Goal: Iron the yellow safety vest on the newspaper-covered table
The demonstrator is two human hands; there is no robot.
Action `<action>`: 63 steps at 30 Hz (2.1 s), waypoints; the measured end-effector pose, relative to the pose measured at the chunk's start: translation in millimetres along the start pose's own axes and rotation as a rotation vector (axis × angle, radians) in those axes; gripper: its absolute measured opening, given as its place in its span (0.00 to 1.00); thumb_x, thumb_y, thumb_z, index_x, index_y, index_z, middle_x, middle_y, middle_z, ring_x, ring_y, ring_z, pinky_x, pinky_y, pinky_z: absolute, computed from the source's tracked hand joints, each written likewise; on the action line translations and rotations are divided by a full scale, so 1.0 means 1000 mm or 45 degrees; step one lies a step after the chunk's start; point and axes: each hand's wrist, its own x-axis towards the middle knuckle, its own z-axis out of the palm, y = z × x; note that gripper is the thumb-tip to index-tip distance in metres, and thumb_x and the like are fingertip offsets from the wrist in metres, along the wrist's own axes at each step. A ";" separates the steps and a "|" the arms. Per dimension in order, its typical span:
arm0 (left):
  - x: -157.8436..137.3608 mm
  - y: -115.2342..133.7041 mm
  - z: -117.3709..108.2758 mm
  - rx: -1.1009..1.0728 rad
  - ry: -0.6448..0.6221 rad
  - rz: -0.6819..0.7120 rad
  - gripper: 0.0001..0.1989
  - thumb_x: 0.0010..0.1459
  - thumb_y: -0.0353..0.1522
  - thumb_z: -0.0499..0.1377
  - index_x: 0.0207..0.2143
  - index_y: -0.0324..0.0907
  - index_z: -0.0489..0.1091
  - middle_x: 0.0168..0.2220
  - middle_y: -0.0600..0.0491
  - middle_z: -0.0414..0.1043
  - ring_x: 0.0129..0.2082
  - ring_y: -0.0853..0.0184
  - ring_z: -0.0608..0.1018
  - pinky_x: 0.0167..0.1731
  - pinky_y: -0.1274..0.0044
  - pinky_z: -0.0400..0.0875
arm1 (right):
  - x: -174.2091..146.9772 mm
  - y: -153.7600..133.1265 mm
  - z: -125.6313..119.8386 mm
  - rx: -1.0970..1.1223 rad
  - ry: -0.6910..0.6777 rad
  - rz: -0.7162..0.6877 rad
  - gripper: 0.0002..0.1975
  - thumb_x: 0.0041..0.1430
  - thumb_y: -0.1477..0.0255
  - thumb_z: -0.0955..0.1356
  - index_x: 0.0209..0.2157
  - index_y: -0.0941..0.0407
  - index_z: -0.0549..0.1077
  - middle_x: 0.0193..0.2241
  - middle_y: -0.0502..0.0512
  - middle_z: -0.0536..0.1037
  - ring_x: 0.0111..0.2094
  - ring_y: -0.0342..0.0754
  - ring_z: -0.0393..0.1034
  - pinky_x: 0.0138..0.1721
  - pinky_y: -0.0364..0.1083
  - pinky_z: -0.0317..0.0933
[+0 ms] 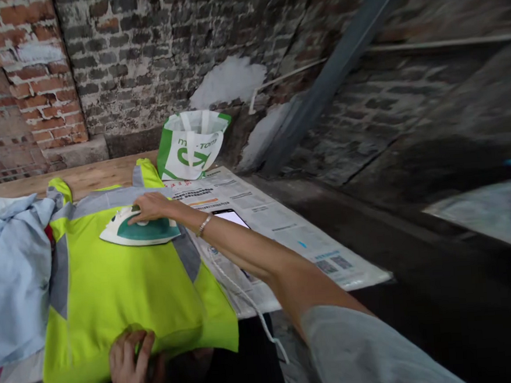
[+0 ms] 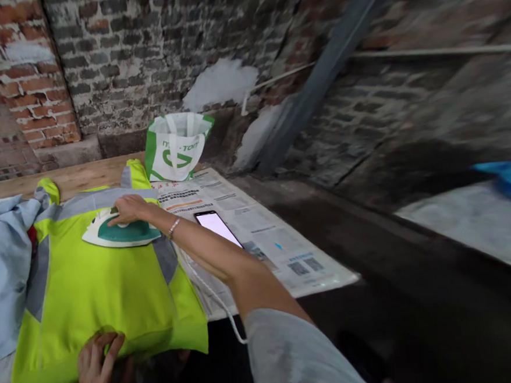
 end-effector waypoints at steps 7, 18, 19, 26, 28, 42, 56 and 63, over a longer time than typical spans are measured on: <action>-0.001 -0.005 0.002 0.019 0.005 0.046 0.13 0.65 0.29 0.61 0.52 0.44 0.74 0.44 0.48 0.78 0.46 0.58 0.79 0.48 0.68 0.71 | -0.134 -0.060 0.019 0.042 -0.138 -0.175 0.26 0.62 0.45 0.71 0.44 0.52 0.82 0.38 0.60 0.86 0.44 0.58 0.82 0.38 0.45 0.64; -0.005 0.001 0.001 0.029 0.002 -0.008 0.15 0.63 0.29 0.61 0.52 0.45 0.74 0.43 0.48 0.79 0.46 0.58 0.80 0.48 0.67 0.73 | -0.077 -0.050 0.022 -0.042 0.036 0.001 0.29 0.66 0.44 0.66 0.51 0.53 0.78 0.46 0.65 0.85 0.51 0.61 0.79 0.46 0.48 0.66; -0.004 0.002 0.000 0.027 -0.005 -0.025 0.15 0.63 0.29 0.62 0.52 0.45 0.74 0.43 0.48 0.79 0.47 0.58 0.80 0.48 0.67 0.73 | -0.060 -0.043 0.021 -0.055 0.061 0.029 0.29 0.66 0.44 0.66 0.52 0.54 0.78 0.47 0.66 0.84 0.52 0.61 0.78 0.47 0.48 0.66; -0.004 0.008 -0.001 0.004 -0.033 -0.067 0.16 0.62 0.29 0.63 0.52 0.46 0.74 0.44 0.48 0.79 0.48 0.57 0.80 0.50 0.66 0.72 | 0.047 0.015 0.006 -0.088 0.122 0.107 0.29 0.66 0.51 0.70 0.58 0.57 0.76 0.54 0.71 0.80 0.58 0.65 0.72 0.54 0.52 0.62; -0.006 0.008 0.000 0.017 -0.033 -0.074 0.16 0.62 0.30 0.62 0.52 0.46 0.74 0.44 0.48 0.80 0.47 0.57 0.80 0.49 0.66 0.72 | 0.062 0.022 0.004 -0.097 0.138 0.135 0.27 0.67 0.57 0.70 0.60 0.59 0.75 0.55 0.73 0.79 0.59 0.65 0.71 0.57 0.54 0.59; -0.006 0.009 0.002 -0.021 0.030 -0.075 0.15 0.63 0.27 0.61 0.51 0.46 0.74 0.43 0.47 0.79 0.47 0.57 0.80 0.49 0.66 0.72 | -0.052 -0.033 0.017 -0.119 0.021 -0.120 0.13 0.64 0.66 0.69 0.48 0.53 0.81 0.44 0.61 0.85 0.49 0.59 0.79 0.44 0.47 0.64; -0.014 0.007 -0.005 -0.077 0.039 0.000 0.18 0.60 0.23 0.61 0.51 0.45 0.74 0.42 0.47 0.78 0.46 0.58 0.80 0.49 0.66 0.74 | -0.002 -0.032 0.020 -0.115 0.109 0.068 0.19 0.66 0.67 0.68 0.55 0.55 0.78 0.51 0.66 0.82 0.55 0.61 0.76 0.50 0.49 0.66; 0.010 -0.009 -0.026 -0.341 -0.041 -0.128 0.07 0.68 0.34 0.58 0.46 0.48 0.75 0.43 0.48 0.79 0.42 0.60 0.82 0.42 0.70 0.79 | 0.028 -0.023 -0.005 -0.099 0.066 0.175 0.21 0.63 0.69 0.69 0.55 0.63 0.79 0.53 0.73 0.81 0.56 0.63 0.75 0.50 0.49 0.67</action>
